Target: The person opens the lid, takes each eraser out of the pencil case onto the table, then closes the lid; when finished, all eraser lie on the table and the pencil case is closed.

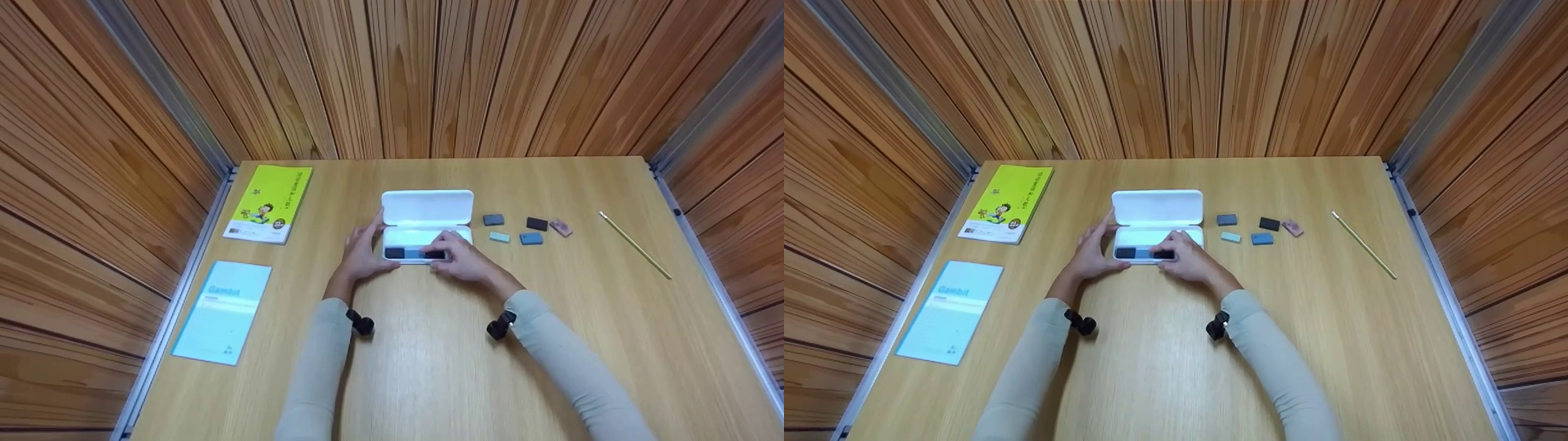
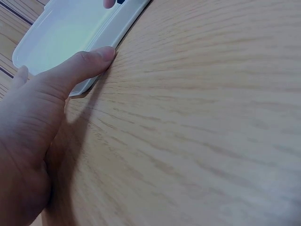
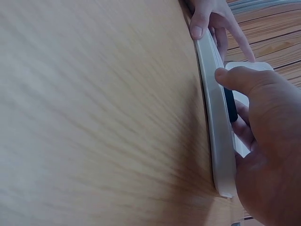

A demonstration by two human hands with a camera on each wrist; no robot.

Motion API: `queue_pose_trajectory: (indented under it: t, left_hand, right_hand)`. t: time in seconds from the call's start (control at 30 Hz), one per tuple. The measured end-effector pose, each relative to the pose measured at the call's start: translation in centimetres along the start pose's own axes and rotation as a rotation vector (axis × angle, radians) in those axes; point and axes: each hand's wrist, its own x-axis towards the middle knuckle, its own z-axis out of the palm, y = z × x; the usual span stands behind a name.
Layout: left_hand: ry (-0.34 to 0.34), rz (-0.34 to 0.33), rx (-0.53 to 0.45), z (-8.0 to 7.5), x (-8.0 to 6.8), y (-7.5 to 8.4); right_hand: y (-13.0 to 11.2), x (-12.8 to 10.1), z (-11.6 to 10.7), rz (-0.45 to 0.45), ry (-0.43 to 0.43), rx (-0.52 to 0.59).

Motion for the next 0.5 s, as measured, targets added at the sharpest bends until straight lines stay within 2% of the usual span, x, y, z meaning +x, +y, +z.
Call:
queue_pose_trajectory:
  t: [0.27,0.5]
  left_hand:
    - [-0.003,0.023,0.004,-0.14,0.00,0.05]
    - [-0.007,0.008,0.003,-0.02,-0.04,0.06]
  right_hand:
    - [0.00,0.15,-0.06,-0.037,-0.008,-0.057]
    - [0.10,-0.09,-0.19,-0.017,-0.027,-0.092]
